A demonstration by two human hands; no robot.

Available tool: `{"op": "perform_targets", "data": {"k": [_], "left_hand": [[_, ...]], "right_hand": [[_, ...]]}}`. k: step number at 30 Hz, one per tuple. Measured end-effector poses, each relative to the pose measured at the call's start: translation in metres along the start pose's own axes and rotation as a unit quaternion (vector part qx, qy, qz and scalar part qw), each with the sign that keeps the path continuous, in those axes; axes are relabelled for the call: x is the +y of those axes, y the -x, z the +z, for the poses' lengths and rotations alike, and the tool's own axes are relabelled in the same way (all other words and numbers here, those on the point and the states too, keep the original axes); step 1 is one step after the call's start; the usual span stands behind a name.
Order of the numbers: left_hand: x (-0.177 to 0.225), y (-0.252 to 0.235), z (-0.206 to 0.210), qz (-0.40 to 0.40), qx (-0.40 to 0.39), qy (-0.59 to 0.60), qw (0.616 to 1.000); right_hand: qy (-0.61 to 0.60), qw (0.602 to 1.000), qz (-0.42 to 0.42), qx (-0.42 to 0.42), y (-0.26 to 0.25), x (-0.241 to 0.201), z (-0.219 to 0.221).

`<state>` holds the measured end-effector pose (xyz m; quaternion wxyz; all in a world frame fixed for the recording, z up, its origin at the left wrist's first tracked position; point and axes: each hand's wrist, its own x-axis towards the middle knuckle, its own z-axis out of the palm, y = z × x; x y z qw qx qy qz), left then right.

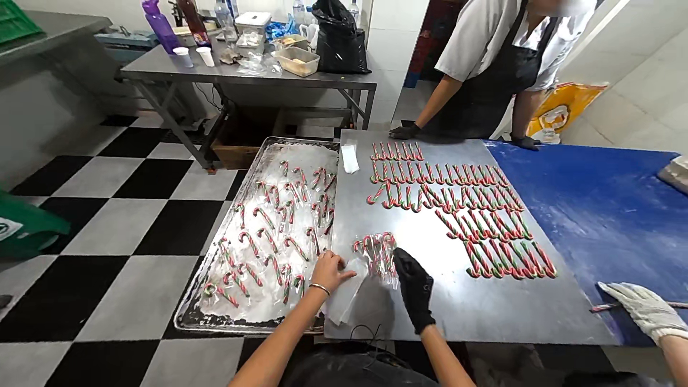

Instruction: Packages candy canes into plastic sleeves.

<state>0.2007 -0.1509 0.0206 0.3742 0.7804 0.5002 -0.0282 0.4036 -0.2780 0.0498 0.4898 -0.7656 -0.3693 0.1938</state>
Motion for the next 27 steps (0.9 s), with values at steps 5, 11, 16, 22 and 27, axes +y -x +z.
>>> {"op": "perform_targets", "data": {"k": [5,11,16,22,27], "left_hand": [[-0.008,-0.008,0.009,0.024,-0.009,0.036,0.999],[-0.009,0.003,-0.002,0.022,-0.003,0.110,0.994],[0.000,0.005,-0.002,-0.079,0.045,0.139,0.986],[0.004,0.024,-0.007,-0.064,0.074,0.147,0.984],[0.009,0.043,-0.011,0.012,0.157,0.258,0.953]], "right_hand": [[0.166,0.976,-0.117,-0.079,0.012,0.058,-0.002],[0.377,0.909,-0.164,-0.059,-0.114,0.064,-0.067],[0.422,0.895,0.062,-0.133,-0.231,0.063,-0.065],[0.472,0.857,0.033,-0.203,-0.155,0.033,-0.018],[0.181,0.963,-0.017,-0.197,-0.076,-0.009,-0.032]]}}
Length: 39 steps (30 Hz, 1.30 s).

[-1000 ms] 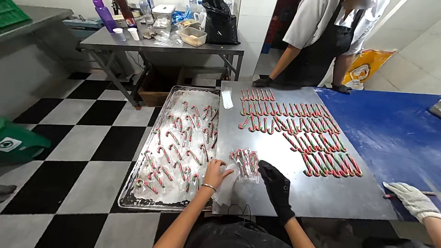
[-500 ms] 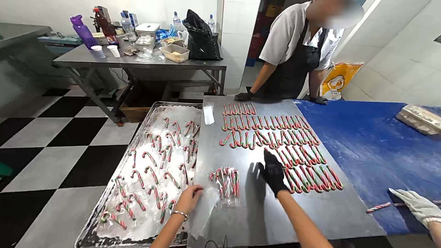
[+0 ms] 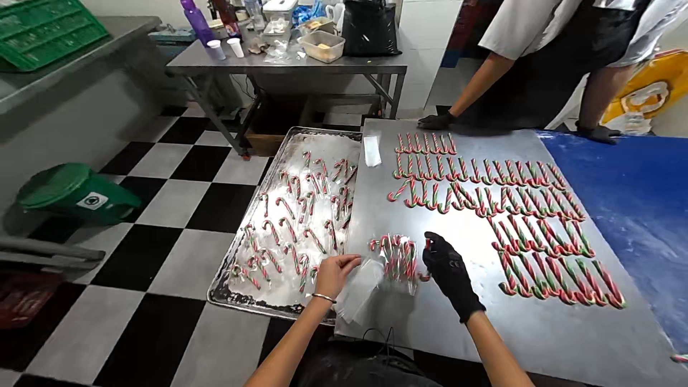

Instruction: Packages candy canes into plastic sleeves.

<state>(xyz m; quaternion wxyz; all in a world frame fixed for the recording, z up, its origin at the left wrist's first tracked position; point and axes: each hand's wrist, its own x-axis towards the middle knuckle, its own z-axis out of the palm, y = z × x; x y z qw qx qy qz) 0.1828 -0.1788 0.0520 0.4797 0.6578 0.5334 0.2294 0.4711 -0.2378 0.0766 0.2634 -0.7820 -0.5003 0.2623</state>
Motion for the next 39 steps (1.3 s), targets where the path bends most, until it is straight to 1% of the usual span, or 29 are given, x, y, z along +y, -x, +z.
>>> {"op": "perform_targets", "data": {"k": [1,2,3,4,6,7,9,10,12,14,15,17,19,21,24,27,29,30,31,33,34,35,37,39], "left_hand": [[0.004,0.004,0.001,0.023,0.006,0.022,0.999],[0.008,0.009,0.002,0.048,0.007,0.033,0.998],[0.011,0.012,0.002,0.072,0.003,0.032,0.997],[0.014,0.016,0.002,0.088,-0.004,0.030,0.996],[0.018,0.020,0.004,0.104,-0.005,0.044,0.994],[0.018,0.022,0.005,0.113,0.008,0.063,0.992],[0.019,0.025,0.007,0.124,0.035,0.124,0.984],[0.021,0.028,0.006,0.124,0.033,0.146,0.981],[0.024,0.031,0.001,0.125,0.004,0.136,0.983],[0.025,0.034,-0.005,0.125,-0.036,0.095,0.987],[0.025,0.034,-0.007,0.120,-0.043,0.081,0.989],[0.024,0.034,-0.008,0.123,-0.023,0.086,0.988],[0.022,0.033,-0.008,0.130,0.027,0.106,0.985],[0.022,0.035,-0.010,0.126,0.051,0.132,0.982],[0.022,0.035,-0.013,0.124,0.038,0.139,0.982],[0.021,0.034,-0.018,0.110,-0.012,0.131,0.985],[0.024,0.033,-0.017,0.077,-0.006,0.163,0.984],[0.027,0.033,-0.017,0.053,0.006,0.186,0.981],[0.031,0.033,-0.018,0.032,0.015,0.208,0.978],[0.034,0.032,-0.019,0.025,0.019,0.219,0.975],[0.034,0.031,-0.020,0.029,0.012,0.208,0.978],[0.035,0.031,-0.021,0.029,-0.002,0.201,0.979],[0.038,0.030,-0.021,0.017,-0.029,0.218,0.975],[0.046,0.031,-0.021,-0.008,-0.012,0.242,0.970]], "right_hand": [[-0.102,0.995,-0.016,0.008,0.017,-0.014,-0.001],[-0.194,0.980,-0.024,0.017,0.034,-0.029,-0.001],[-0.257,0.965,-0.036,0.029,0.049,-0.044,0.001],[-0.289,0.955,-0.048,0.046,0.061,-0.055,0.003],[-0.281,0.954,-0.065,0.080,0.076,-0.068,0.008],[-0.260,0.957,-0.078,0.097,0.079,-0.070,0.010],[-0.230,0.960,-0.097,0.125,0.082,-0.073,0.011],[-0.235,0.957,-0.102,0.134,0.084,-0.077,0.009],[-0.263,0.947,-0.106,0.150,0.088,-0.086,0.005],[-0.274,0.943,-0.107,0.159,0.091,-0.093,0.003],[-0.267,0.943,-0.112,0.164,0.092,-0.095,0.004],[-0.248,0.947,-0.118,0.170,0.092,-0.096,0.009],[-0.224,0.954,-0.117,0.165,0.091,-0.096,0.011],[-0.197,0.960,-0.111,0.163,0.091,-0.093,0.013],[-0.191,0.963,-0.099,0.159,0.090,-0.091,0.010],[-0.220,0.964,-0.077,0.126,0.091,-0.090,0.008],[-0.233,0.966,-0.056,0.094,0.091,-0.088,0.008],[-0.215,0.972,-0.048,0.078,0.090,-0.085,0.009],[-0.170,0.982,-0.041,0.066,0.088,-0.081,0.009],[-0.001,0.998,-0.021,0.062,0.078,-0.066,0.004],[0.063,0.997,0.003,0.054,0.070,-0.054,0.000],[0.099,0.994,0.037,0.041,0.059,-0.043,-0.003],[0.134,0.985,0.108,0.002,0.034,-0.020,-0.005],[0.189,0.972,0.127,-0.054,0.009,0.001,0.000]]}}
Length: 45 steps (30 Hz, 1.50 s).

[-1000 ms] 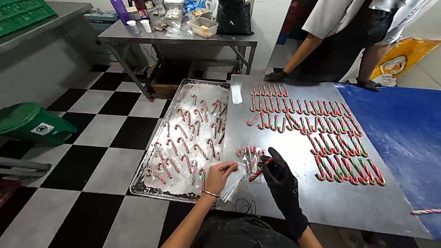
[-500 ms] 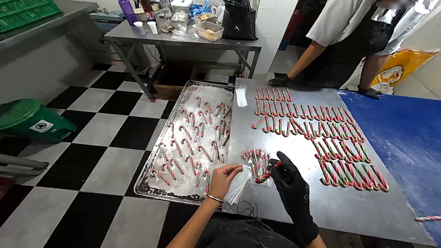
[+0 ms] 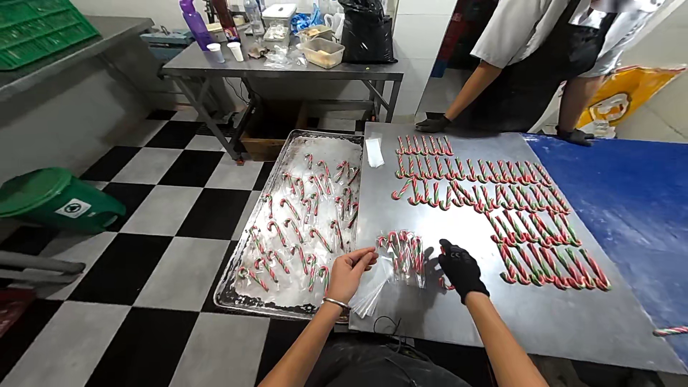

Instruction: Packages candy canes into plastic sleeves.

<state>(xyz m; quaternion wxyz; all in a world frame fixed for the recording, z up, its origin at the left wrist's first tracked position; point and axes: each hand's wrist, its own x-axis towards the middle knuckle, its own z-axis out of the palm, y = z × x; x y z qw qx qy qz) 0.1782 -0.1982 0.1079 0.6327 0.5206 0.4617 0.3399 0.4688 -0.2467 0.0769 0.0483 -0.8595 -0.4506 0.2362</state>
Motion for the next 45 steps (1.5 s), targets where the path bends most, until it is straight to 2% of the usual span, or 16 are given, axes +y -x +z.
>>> {"op": "perform_targets", "data": {"k": [2,4,7,8,10,12,14,17,20,24,26,29,33,40,43,45], "left_hand": [[0.008,0.001,0.004,-0.020,0.035,0.032,0.999],[0.009,0.002,0.006,-0.031,0.038,0.042,0.998],[0.011,0.006,0.010,-0.024,-0.003,0.011,1.000],[0.012,0.009,0.014,-0.015,-0.014,-0.005,1.000],[0.009,0.016,0.020,0.006,-0.019,-0.025,0.999],[0.002,0.019,0.023,0.027,-0.007,-0.047,0.998],[-0.008,0.023,0.019,0.016,-0.007,-0.080,0.997],[-0.022,0.041,0.007,-0.046,-0.054,-0.112,0.991],[-0.030,0.059,0.011,-0.079,-0.058,-0.109,0.989],[-0.037,0.069,0.031,-0.045,-0.006,-0.111,0.993],[-0.041,0.070,0.034,-0.046,-0.033,-0.082,0.995],[-0.037,0.072,0.030,-0.095,-0.107,-0.037,0.989],[-0.038,0.074,0.041,-0.124,-0.048,-0.044,0.990],[-0.036,0.069,0.028,-0.024,-0.134,-0.141,0.981],[-0.018,0.052,0.032,-0.025,-0.077,-0.068,0.994],[-0.005,0.037,0.038,-0.030,-0.067,-0.063,0.995]], "right_hand": [[0.048,0.998,-0.003,-0.028,-0.015,0.003,0.008],[0.057,0.998,-0.013,-0.013,-0.011,0.001,0.009],[-0.065,0.988,-0.132,0.054,0.020,-0.016,-0.003],[-0.143,0.974,-0.174,0.012,0.037,-0.030,-0.008],[-0.293,0.921,-0.217,-0.136,0.072,-0.064,-0.002],[-0.419,0.855,-0.193,-0.238,0.088,-0.087,0.014],[-0.507,0.812,-0.160,-0.243,0.086,-0.087,0.022],[-0.575,0.788,-0.112,-0.191,0.081,-0.075,0.012],[-0.586,0.791,-0.080,-0.157,0.083,-0.062,0.011],[-0.605,0.782,-0.073,-0.135,0.085,-0.054,0.016],[-0.607,0.782,-0.075,-0.121,0.086,-0.053,0.016],[-0.615,0.778,-0.070,-0.108,0.083,-0.050,0.015],[-0.619,0.775,-0.069,-0.107,0.087,-0.049,0.016],[-0.586,0.795,-0.095,-0.123,0.092,-0.046,0.010],[-0.536,0.819,-0.143,-0.147,0.100,-0.043,0.008],[-0.517,0.827,-0.165,-0.149,0.106,-0.041,0.012]]}}
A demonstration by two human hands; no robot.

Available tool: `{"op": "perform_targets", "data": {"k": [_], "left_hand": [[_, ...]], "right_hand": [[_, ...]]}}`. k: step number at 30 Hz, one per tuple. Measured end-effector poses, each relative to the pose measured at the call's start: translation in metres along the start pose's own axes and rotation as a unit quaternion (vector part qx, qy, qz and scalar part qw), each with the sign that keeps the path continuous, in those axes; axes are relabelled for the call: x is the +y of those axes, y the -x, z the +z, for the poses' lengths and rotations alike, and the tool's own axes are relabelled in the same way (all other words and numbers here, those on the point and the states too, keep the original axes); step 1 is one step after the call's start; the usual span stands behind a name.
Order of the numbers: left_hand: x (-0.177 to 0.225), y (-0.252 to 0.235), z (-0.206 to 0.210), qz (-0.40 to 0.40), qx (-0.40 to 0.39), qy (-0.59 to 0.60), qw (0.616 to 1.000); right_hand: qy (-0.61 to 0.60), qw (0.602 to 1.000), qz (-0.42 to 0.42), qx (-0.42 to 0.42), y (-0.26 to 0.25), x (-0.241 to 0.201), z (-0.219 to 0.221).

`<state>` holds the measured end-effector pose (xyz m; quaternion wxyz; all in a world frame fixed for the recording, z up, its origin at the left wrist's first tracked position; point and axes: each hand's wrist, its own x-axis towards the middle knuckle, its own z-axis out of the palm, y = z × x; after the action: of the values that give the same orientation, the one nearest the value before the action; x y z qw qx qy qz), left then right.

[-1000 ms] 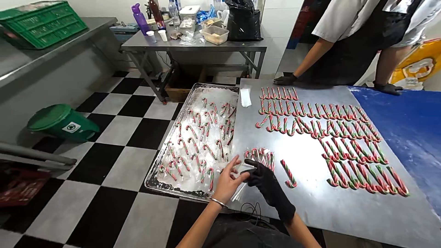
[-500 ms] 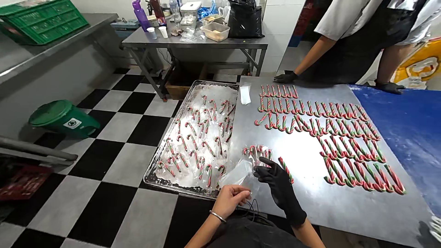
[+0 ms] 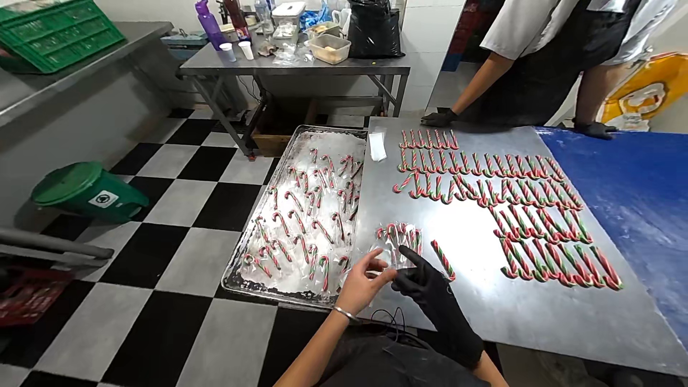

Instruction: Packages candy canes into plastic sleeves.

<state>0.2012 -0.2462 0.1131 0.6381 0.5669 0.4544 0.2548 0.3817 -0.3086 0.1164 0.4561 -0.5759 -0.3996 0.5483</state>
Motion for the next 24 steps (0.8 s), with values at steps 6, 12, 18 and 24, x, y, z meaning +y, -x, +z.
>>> {"op": "perform_targets", "data": {"k": [6,12,18,24], "left_hand": [[0.002,-0.006,0.008,0.089,0.032,-0.012,0.995],[0.000,-0.002,0.015,0.061,0.077,0.030,0.995],[-0.008,-0.003,-0.002,0.075,-0.037,-0.022,0.996],[-0.004,-0.007,-0.006,0.019,0.011,-0.044,0.999]], "right_hand": [[0.032,0.999,-0.019,-0.009,0.008,0.005,-0.001],[0.040,0.999,-0.010,-0.001,0.013,0.008,0.002],[0.041,0.999,-0.016,-0.003,0.012,0.012,-0.006],[0.095,0.988,-0.054,0.109,0.005,0.006,-0.026]]}}
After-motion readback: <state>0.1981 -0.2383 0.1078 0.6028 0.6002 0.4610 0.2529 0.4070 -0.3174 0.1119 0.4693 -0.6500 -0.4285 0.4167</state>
